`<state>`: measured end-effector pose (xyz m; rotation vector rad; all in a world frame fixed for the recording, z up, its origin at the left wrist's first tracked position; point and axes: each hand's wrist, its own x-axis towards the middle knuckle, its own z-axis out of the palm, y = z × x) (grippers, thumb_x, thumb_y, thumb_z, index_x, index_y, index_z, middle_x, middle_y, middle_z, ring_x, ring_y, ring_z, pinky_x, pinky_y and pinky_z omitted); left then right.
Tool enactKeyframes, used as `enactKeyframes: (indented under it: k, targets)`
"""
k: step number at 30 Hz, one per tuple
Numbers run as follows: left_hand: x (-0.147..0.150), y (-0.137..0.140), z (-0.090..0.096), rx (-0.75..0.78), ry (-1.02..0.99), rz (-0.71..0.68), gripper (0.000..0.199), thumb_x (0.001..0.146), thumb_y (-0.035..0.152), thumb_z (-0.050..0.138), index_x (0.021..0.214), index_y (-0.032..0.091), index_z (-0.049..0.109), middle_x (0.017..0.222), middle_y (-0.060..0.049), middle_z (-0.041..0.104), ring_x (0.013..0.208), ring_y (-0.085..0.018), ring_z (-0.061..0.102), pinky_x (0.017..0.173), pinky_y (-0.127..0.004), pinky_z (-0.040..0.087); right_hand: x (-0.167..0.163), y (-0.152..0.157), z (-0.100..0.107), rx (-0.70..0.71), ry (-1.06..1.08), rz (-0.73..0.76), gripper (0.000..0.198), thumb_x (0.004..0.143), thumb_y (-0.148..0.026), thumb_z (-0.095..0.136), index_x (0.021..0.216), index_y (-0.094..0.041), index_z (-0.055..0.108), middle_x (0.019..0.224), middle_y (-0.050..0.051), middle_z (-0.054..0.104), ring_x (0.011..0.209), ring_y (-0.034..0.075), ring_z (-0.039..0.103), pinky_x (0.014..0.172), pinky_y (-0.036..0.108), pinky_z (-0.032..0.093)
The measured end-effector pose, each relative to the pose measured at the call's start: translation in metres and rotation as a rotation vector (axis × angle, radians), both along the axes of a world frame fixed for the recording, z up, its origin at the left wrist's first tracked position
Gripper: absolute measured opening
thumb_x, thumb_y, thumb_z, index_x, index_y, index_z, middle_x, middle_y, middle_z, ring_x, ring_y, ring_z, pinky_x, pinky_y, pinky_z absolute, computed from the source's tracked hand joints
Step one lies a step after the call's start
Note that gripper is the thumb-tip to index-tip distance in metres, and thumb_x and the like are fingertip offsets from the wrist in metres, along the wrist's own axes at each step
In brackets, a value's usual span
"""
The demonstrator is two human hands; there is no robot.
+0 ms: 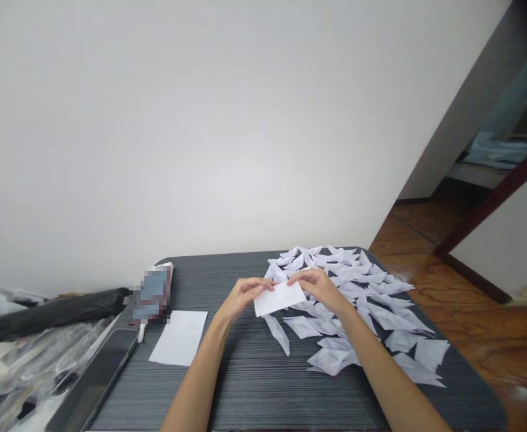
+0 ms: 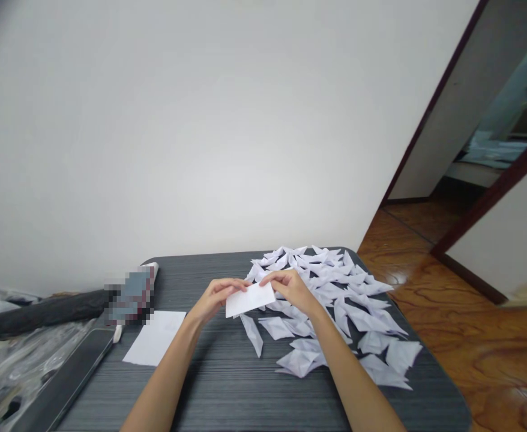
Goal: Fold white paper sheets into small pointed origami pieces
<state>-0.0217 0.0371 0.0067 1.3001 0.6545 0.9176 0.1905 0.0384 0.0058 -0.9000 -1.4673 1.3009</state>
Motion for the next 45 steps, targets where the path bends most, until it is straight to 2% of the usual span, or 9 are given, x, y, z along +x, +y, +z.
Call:
enactKeyframes:
  k: [3, 6, 9, 12, 16, 21, 25, 33, 45]
  targets:
    - [0.012, -0.007, -0.001, -0.099, -0.007, 0.003, 0.030, 0.063, 0.027, 0.069, 0.090, 0.013, 0.064, 0.077, -0.005, 0.064, 0.059, -0.011, 0.056, 0.052, -0.019, 0.038, 0.001, -0.006, 0.004, 0.047, -0.023, 0.082, 0.019, 0.076, -0.026, 0.053, 0.086, -0.016, 0.067, 0.067, 0.002, 0.062, 0.061, 0.012, 0.056, 0.056, 0.023, 0.043]
    - [0.023, -0.014, -0.007, -0.279, -0.211, 0.001, 0.035, 0.065, 0.029, 0.068, 0.096, 0.016, 0.059, 0.061, 0.001, 0.058, 0.042, -0.006, 0.047, 0.042, -0.017, 0.034, 0.003, -0.014, 0.010, 0.119, 0.037, 0.162, 0.033, 0.084, -0.030, 0.046, 0.115, -0.021, 0.049, 0.078, 0.003, 0.061, 0.069, 0.013, 0.057, 0.065, 0.027, 0.046]
    - [0.030, -0.019, -0.010, -0.413, -0.360, -0.051, 0.037, 0.064, 0.027, 0.068, 0.097, 0.015, 0.057, 0.058, 0.002, 0.051, 0.041, -0.004, 0.043, 0.037, -0.014, 0.030, 0.001, -0.019, 0.013, 0.226, 0.021, 0.160, 0.028, 0.081, -0.028, 0.052, 0.108, -0.023, 0.050, 0.101, 0.006, 0.056, 0.093, 0.016, 0.053, 0.078, 0.030, 0.044]
    - [0.035, -0.022, -0.010, -0.458, -0.385, -0.096, 0.037, 0.064, 0.025, 0.069, 0.098, 0.014, 0.056, 0.057, 0.002, 0.050, 0.046, -0.006, 0.047, 0.042, -0.015, 0.035, -0.003, -0.020, 0.013, 0.244, 0.007, 0.120, 0.013, 0.078, -0.028, 0.056, 0.088, -0.020, 0.056, 0.098, 0.006, 0.056, 0.095, 0.017, 0.052, 0.081, 0.031, 0.042]
    - [0.038, -0.025, -0.009, -0.289, -0.174, -0.078, 0.037, 0.065, 0.029, 0.068, 0.098, 0.016, 0.058, 0.067, -0.003, 0.061, 0.059, -0.013, 0.058, 0.058, -0.023, 0.045, -0.006, -0.018, 0.009, 0.175, -0.052, -0.003, 0.011, 0.075, -0.028, 0.058, 0.074, -0.017, 0.057, 0.076, 0.002, 0.059, 0.075, 0.015, 0.055, 0.072, 0.029, 0.043]
    - [0.035, -0.029, -0.008, 0.183, 0.167, 0.373, 0.024, 0.075, 0.032, 0.056, 0.084, 0.013, 0.067, 0.079, -0.006, 0.067, 0.073, -0.016, 0.059, 0.068, -0.024, 0.045, -0.008, -0.020, 0.005, 0.196, -0.156, -0.051, 0.009, 0.072, -0.025, 0.060, 0.070, -0.015, 0.060, 0.069, 0.001, 0.059, 0.066, 0.013, 0.052, 0.064, 0.027, 0.042]
    - [0.034, -0.033, -0.011, 0.340, 0.325, 0.516, 0.027, 0.077, 0.032, 0.052, 0.083, 0.012, 0.069, 0.077, -0.007, 0.069, 0.068, -0.017, 0.062, 0.062, -0.025, 0.047, -0.012, -0.023, 0.004, 0.239, -0.223, -0.084, 0.009, 0.073, -0.024, 0.059, 0.070, -0.016, 0.059, 0.069, 0.001, 0.059, 0.065, 0.013, 0.051, 0.063, 0.026, 0.041]
    - [0.038, -0.037, -0.014, 0.496, 0.431, 0.567, 0.020, 0.075, 0.026, 0.054, 0.081, 0.014, 0.070, 0.078, -0.008, 0.071, 0.063, -0.017, 0.064, 0.059, -0.025, 0.050, -0.014, -0.027, 0.005, 0.302, -0.372, -0.155, 0.010, 0.074, -0.025, 0.058, 0.069, -0.016, 0.059, 0.069, 0.001, 0.061, 0.064, 0.013, 0.051, 0.061, 0.025, 0.039]
    - [0.039, -0.039, -0.013, 0.440, 0.387, 0.559, 0.018, 0.073, 0.026, 0.057, 0.078, 0.016, 0.071, 0.075, -0.006, 0.071, 0.060, -0.018, 0.063, 0.058, -0.026, 0.049, -0.015, -0.029, 0.004, 0.323, -0.402, -0.157, 0.012, 0.075, -0.028, 0.057, 0.070, -0.017, 0.059, 0.070, 0.002, 0.060, 0.066, 0.014, 0.052, 0.062, 0.026, 0.040]
